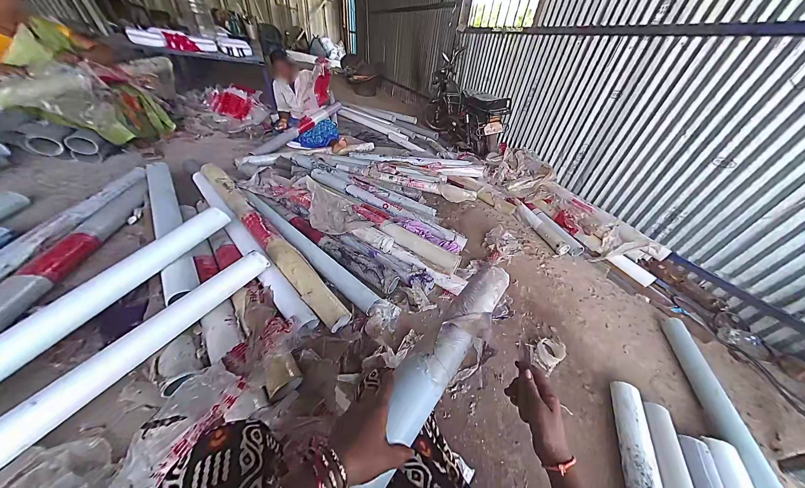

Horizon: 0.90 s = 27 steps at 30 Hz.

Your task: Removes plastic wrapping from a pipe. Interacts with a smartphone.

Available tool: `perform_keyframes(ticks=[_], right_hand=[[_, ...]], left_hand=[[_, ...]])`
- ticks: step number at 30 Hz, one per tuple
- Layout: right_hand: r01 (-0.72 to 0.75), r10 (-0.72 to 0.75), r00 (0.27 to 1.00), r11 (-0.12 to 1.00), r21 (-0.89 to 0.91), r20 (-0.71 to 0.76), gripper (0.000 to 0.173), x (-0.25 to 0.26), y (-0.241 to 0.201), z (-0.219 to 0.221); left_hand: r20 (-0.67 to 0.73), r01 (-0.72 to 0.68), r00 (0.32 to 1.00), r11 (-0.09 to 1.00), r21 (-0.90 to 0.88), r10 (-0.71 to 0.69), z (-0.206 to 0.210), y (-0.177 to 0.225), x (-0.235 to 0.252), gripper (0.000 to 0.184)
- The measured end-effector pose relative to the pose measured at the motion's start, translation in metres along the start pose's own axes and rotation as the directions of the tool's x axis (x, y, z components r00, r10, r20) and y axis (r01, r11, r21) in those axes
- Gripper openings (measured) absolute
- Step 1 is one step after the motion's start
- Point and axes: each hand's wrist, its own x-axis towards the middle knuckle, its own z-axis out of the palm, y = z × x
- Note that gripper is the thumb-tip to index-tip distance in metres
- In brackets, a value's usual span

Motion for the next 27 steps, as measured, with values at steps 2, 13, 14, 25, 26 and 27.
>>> perform_keyframes(ticks=[2, 13, 14, 25, 26, 27], right_hand=[[0.186, -0.166, 0.979, 0.965, -0.185, 0.117, 0.033, 0.003, -0.004, -0.001], [0.813, -0.542, 0.260, -0.324, -0.484, 0.799, 0.016, 0.030, -0.060, 0.028], [0.819, -0.524, 0.206, -0.371, -0.439, 0.827, 0.015, 0.032, -0.066, 0.033], [0.828, -0.486, -0.031, -0.501, -0.250, 0.873, 0.023, 0.042, -0.061, 0.052], [0.833, -0.482, -0.023, -0.494, -0.250, 0.876, 0.022, 0.045, -0.061, 0.052], [0.835, -0.473, -0.006, -0.487, -0.256, 0.881, 0.020, 0.049, -0.061, 0.051]], left_hand=[[-0.001, 0.055, 0.998, 0.991, 0.120, -0.056, 0.003, 0.023, -0.015, 0.120], [-0.001, 0.067, 0.998, 0.980, 0.189, -0.068, 0.010, 0.035, -0.023, 0.117], [-0.006, 0.065, 0.998, 0.977, 0.203, -0.065, 0.011, 0.036, -0.024, 0.116], [-0.003, 0.023, 1.000, 0.985, 0.171, -0.022, 0.012, 0.033, -0.023, 0.114], [-0.004, 0.024, 1.000, 0.985, 0.170, -0.024, 0.012, 0.032, -0.022, 0.114], [-0.007, 0.027, 1.000, 0.984, 0.175, -0.027, 0.011, 0.032, -0.021, 0.115]])
